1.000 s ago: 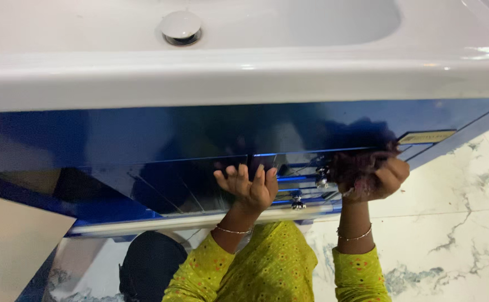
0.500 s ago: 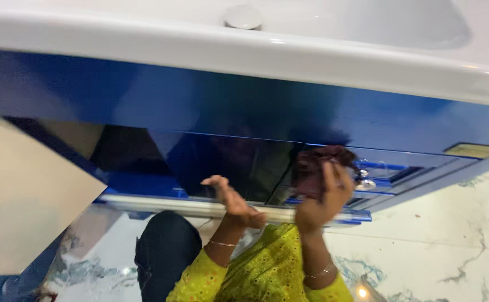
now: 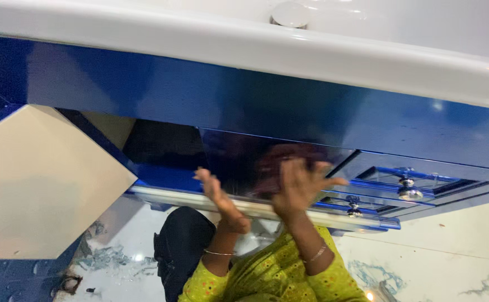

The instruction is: The person cleans the interior and exterior of a blue bathroom vanity cabinet and its drawers using a dark cloth.

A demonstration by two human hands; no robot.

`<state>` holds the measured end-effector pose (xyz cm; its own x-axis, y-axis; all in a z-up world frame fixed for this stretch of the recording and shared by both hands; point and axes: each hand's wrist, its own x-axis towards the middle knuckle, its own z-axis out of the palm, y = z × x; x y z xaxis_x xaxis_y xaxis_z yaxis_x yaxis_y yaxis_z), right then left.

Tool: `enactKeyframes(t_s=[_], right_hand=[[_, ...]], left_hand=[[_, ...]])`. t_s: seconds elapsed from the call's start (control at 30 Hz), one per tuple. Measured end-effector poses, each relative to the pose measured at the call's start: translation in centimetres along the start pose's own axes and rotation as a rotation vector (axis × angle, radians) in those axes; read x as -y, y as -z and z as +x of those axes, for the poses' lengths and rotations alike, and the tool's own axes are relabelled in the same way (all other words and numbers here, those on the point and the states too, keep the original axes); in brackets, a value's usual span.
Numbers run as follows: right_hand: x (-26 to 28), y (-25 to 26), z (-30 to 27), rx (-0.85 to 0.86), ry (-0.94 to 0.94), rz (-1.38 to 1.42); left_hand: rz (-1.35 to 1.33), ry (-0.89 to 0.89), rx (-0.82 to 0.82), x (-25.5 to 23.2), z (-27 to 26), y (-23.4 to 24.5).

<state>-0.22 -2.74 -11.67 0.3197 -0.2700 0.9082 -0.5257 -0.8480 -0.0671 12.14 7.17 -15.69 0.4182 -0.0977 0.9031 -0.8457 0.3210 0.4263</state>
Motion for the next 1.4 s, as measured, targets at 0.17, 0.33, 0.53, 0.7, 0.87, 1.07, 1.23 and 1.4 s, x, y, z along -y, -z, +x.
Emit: enactKeyframes(t_s=[0.17,0.33,0.53,0.7,0.87,1.07,1.23,1.4], right_hand=[[1.5,-0.6,1.1,-0.115,-0.129,0.103],[4.9,-3.2,2.7,0.017,0.081,0.069],[8.5,-4.1,5.3,0.104,0.402,0.053],[3.5,-1.4,4.5,0.021,0.067,-0.048],[0.6,1.5,7.5,-0.47,-0.266,0.07],[5.8,0.4,9.3,-0.147,-0.046,0.058],[6.4,0.7,10.0,0.022,0.223,0.002],[-3.3,5.8,10.9,-0.195,-0.053,-0.13]], left_hand=[[-0.185,0.12,0.144,0.7,-0.9,-1.3],[-0.384,0.168,0.203,1.7,0.0,-1.0],[-0.381,0.305,-0.02,0.9,0.3,1.1],[-0.369,0.297,0.104,1.2,-0.4,1.2],[-0.364,0.236,0.275,1.4,-0.5,0.8],[-0.367,0.275,0.324,1.2,-0.7,1.5],[-0.363,0.243,0.267,0.5,-0.3,0.8],[-0.294,0.039,0.415,-0.3,0.7,-0.3]])
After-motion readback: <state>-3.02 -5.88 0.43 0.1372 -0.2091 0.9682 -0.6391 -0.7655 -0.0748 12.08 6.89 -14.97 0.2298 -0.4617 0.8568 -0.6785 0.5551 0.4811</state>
